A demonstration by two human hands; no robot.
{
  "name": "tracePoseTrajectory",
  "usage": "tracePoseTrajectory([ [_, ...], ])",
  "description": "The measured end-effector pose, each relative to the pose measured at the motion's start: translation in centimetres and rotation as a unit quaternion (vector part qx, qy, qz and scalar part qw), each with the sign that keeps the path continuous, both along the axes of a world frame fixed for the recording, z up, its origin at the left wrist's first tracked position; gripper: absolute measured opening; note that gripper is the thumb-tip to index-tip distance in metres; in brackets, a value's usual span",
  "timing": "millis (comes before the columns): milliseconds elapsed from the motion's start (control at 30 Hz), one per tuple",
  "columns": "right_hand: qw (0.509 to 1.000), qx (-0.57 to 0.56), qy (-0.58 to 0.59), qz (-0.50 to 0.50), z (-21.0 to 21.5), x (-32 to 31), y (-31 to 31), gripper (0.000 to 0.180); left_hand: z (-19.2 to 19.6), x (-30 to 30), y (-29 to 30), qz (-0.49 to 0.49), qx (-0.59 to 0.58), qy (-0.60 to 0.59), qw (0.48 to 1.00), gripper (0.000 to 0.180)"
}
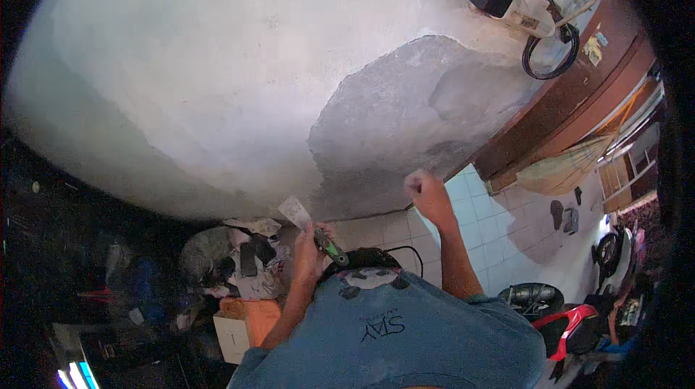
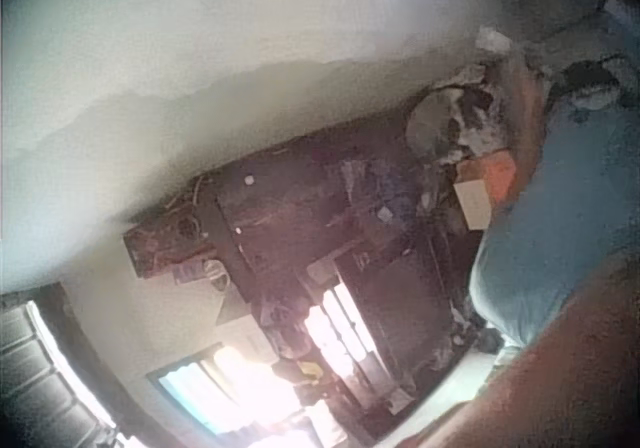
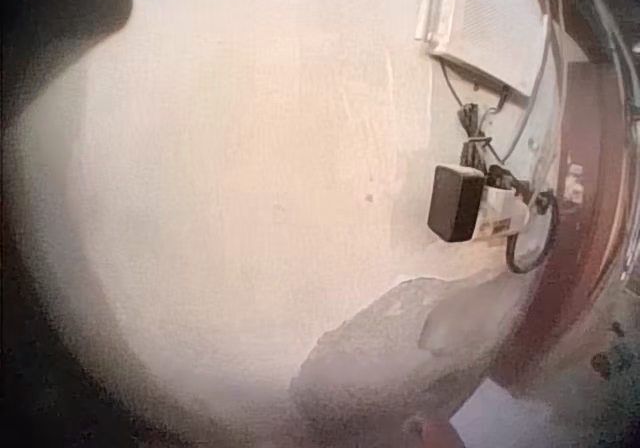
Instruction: Using a putty knife to scrape and patch a wall.
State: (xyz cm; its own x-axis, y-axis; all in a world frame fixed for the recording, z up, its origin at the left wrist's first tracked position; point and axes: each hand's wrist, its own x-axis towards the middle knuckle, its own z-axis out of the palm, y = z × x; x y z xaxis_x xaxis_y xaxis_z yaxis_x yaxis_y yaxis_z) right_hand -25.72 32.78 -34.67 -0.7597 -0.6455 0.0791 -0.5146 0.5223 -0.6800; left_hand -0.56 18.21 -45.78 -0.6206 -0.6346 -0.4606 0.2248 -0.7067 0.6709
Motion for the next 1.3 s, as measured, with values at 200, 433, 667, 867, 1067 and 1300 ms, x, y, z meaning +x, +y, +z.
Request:
tracePoseTrajectory([
  [200, 0.980, -0.005, -0.117, 0.159, -4.0, 7.0, -2.7, 0.022, 3.6, -0.7, -0.4, -0.050, -0.059, -0.064, 0.995, 0.031],
  [433, 0.932, 0.014, -0.263, 0.248, -1.0, 10.8, -5.3, 0.021, 2.2, -0.4, -1.3, -0.082, -0.202, -0.106, 0.970, 0.032],
  [667, 0.922, -0.020, -0.326, 0.207, -3.5, 10.5, -4.2, 0.016, 4.8, -1.2, -0.6, -0.029, -0.434, -0.170, 0.884, 0.038],
  [867, 0.822, -0.100, -0.520, 0.210, -3.1, 9.4, -3.4, 0.025, 5.2, -1.4, 0.0, -0.069, -0.546, -0.298, 0.780, 0.042],
  [1067, 0.793, -0.073, -0.556, 0.238, -3.4, 9.2, -3.3, 0.023, 6.4, -1.3, 0.3, -0.140, -0.527, -0.178, 0.819, 0.036],
  [1300, 0.937, -0.310, -0.158, -0.041, 1.1, 2.9, -3.0, 0.030, 7.0, 0.1, -1.6, 0.033, -0.471, -0.252, 0.845, 0.026],
])
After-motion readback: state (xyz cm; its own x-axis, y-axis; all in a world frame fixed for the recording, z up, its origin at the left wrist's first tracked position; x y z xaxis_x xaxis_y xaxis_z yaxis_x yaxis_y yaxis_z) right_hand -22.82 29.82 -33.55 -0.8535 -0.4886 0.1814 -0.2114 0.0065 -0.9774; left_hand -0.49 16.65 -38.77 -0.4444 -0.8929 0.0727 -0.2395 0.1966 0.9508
